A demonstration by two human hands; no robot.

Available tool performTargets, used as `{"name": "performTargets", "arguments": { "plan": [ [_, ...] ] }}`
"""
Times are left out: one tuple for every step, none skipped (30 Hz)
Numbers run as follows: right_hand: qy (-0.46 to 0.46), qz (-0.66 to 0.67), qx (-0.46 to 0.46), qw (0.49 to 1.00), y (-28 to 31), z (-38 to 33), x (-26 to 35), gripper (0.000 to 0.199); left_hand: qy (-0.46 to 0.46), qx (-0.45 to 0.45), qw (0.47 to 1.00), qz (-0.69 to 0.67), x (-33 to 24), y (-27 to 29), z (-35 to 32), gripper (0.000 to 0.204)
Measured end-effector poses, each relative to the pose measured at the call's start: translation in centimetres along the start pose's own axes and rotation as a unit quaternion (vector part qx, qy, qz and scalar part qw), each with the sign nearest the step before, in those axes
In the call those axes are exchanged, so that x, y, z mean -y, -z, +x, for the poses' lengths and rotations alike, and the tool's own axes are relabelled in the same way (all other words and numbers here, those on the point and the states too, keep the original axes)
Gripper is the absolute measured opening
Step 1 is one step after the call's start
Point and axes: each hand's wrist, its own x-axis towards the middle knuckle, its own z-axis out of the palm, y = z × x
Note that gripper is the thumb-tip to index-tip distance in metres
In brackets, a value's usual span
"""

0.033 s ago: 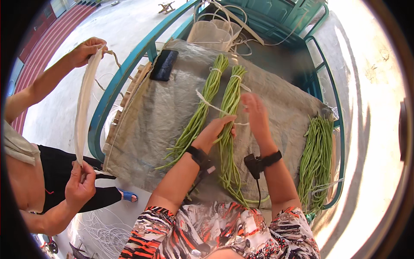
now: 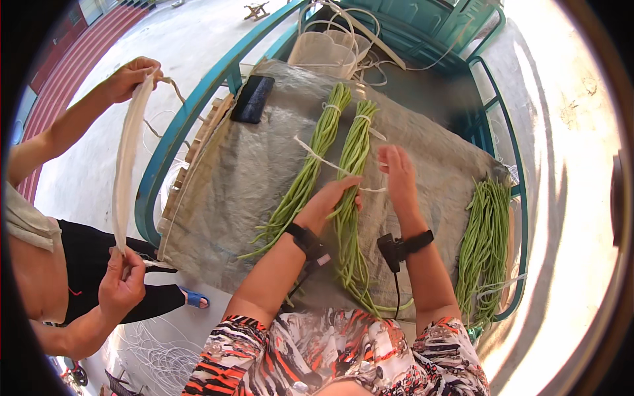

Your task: The person gathers long green beans into bundles by hand and secures each bundle with a white tie. The finished bundles are placed on a tarp inside the bed of a vehicle.

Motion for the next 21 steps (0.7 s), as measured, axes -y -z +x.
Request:
{"name": "performTargets", "arguments": {
  "plan": [
    [0.0,-0.001,0.001,1.0,1.0,0.4,-1.9,0.023,-0.001,0.0,1.0,-0.001,0.0,-0.2,0.0,0.023],
    [-0.075,0.131,0.03,0.988,2.2,0.5,-3.7,0.024,0.009,0.002,0.999,-0.037,-0.1,-0.7,-0.2,0.022],
    [-0.151,0.262,0.062,0.951,2.6,0.5,-5.3,0.025,0.017,-0.001,0.997,-0.073,-0.1,-0.8,-0.2,0.022],
    [-0.151,0.261,0.066,0.951,2.5,0.3,-6.0,0.025,0.014,-0.001,0.997,-0.075,-0.1,-1.1,-0.3,0.022],
    [-0.239,0.284,0.149,0.917,2.3,-0.1,-6.4,0.025,0.002,0.014,0.994,-0.109,-0.2,-1.4,-0.7,0.021],
    [-0.322,0.301,0.23,0.868,2.1,-0.4,-6.7,0.024,-0.011,0.029,0.989,-0.142,-0.5,-1.7,-0.9,0.021],
    [-0.318,0.297,0.229,0.871,2.4,-0.5,-8.5,0.024,-0.013,0.035,0.989,-0.141,-0.4,-2.0,-0.4,0.021],
    [-0.353,0.405,0.267,0.8,2.9,-0.5,-11.3,0.024,0.0,0.095,0.98,-0.177,0.1,-2.1,0.6,0.02],
    [-0.382,0.507,0.303,0.71,2.9,-0.8,-13.0,0.025,0.011,0.148,0.966,-0.212,0.3,-2.0,1.0,0.02],
    [-0.329,0.544,0.368,0.678,1.2,-1.9,-11.9,0.035,0.005,0.138,0.967,-0.213,0.1,-1.5,0.6,0.02],
    [-0.33,0.544,0.369,0.678,0.0,-2.5,-9.4,0.035,-0.004,0.141,0.969,-0.203,-0.2,-1.7,0.3,0.02],
    [-0.308,0.494,0.326,0.745,-1.4,-3.3,-6.3,0.042,-0.014,0.142,0.971,-0.192,-0.5,-1.8,-0.1,0.019],
    [-0.281,0.439,0.275,0.808,-2.0,-3.6,-4.6,0.05,-0.015,0.144,0.971,-0.19,-0.5,-2.0,0.1,0.019],
    [-0.279,0.439,0.275,0.808,-2.2,-3.7,-4.3,0.05,-0.01,0.129,0.971,-0.204,-0.4,-2.3,0.2,0.02],
    [-0.235,0.449,0.306,0.806,-2.4,-3.7,-4.0,0.053,-0.005,0.112,0.97,-0.217,-0.3,-2.4,0.2,0.02],
    [-0.19,0.456,0.334,0.803,-2.3,-3.6,-3.9,0.057,-0.004,0.114,0.97,-0.215,-0.4,-2.6,0.3,0.02],
    [-0.181,0.453,0.334,0.807,-2.3,-3.6,-3.8,0.056,-0.005,0.117,0.969,-0.218,-0.4,-2.8,0.2,0.02],
    [-0.178,0.448,0.331,0.811,-2.4,-3.5,-3.9,0.055,-0.006,0.12,0.968,-0.222,-0.4,-2.9,0.2,0.02],
    [-0.18,0.442,0.324,0.817,-2.7,-3.3,-4.1,0.055,-0.007,0.12,0.968,-0.219,-0.7,-3.3,-0.3,0.02],
    [-0.182,0.437,0.318,0.821,-2.8,-3.2,-4.4,0.054,-0.015,0.101,0.968,-0.228,-0.9,-3.7,-0.9,0.02],
    [-0.183,0.431,0.312,0.826,-3.0,-3.1,-4.7,0.053,-0.023,0.082,0.968,-0.236,-1.1,-4.0,-1.3,0.02]
  ]
}}
